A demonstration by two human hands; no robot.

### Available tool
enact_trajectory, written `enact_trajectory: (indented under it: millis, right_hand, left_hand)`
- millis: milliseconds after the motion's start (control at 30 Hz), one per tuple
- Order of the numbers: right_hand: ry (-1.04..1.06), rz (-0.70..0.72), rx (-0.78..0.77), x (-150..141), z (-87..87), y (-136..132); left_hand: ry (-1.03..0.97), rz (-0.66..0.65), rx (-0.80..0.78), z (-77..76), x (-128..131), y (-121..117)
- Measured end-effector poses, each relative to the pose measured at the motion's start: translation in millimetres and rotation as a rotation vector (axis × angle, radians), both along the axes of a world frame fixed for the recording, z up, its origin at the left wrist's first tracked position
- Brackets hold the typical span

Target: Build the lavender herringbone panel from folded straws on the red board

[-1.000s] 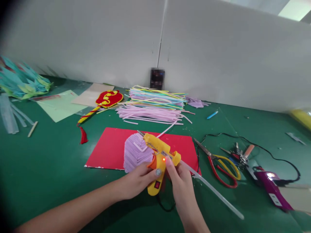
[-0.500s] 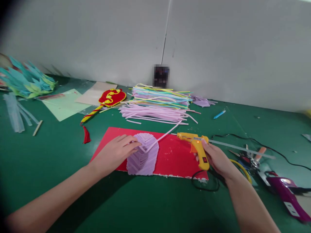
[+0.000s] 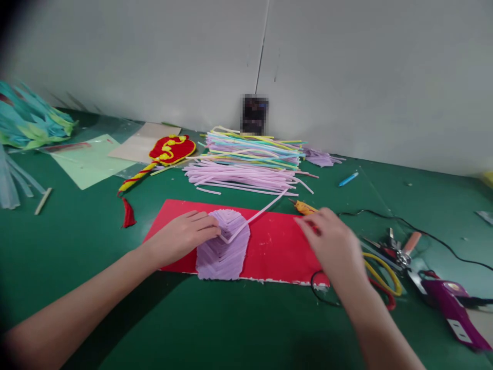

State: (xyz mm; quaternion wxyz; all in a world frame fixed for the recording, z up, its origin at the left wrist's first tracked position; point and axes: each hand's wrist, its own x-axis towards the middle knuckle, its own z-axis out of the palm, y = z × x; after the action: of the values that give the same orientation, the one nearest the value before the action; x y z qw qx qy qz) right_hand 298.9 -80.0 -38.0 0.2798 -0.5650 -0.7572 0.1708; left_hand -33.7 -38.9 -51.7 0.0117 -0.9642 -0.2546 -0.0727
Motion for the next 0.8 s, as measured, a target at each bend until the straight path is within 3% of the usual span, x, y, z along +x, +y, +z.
enact_trajectory:
  millis: [133,233,333,567,667,800]
  right_hand:
    - [-0.109,0.101,0.045,-57,-7.1,14]
    - [-0.147,0.205,0.007,-83,-15.3,30]
    - [-0.071,0.28,-0.066,-88,-19.6,43]
    - [0.033,0.243,-0.081,-87,-22.6,51]
    - [0.027,0.245,-0.039,-89,-25.1,51]
    - [0.009,0.236,-0.008,-90,-28.2,51]
  left_hand:
    - [-0.005,-0.011,0.049,0.5,-1,1]
    - [-0.014,-0.016,0.077,1.9,-3,3]
    - [-0.052,-0.004,0.092,2.1,-7,8]
    - [-0.098,0.048,0.132,-3.1,-13,21]
    - [-0.152,0.151,0.097,-5.6,-6,9]
    - [-0.201,0.37,-0.034,-8.7,10,-25]
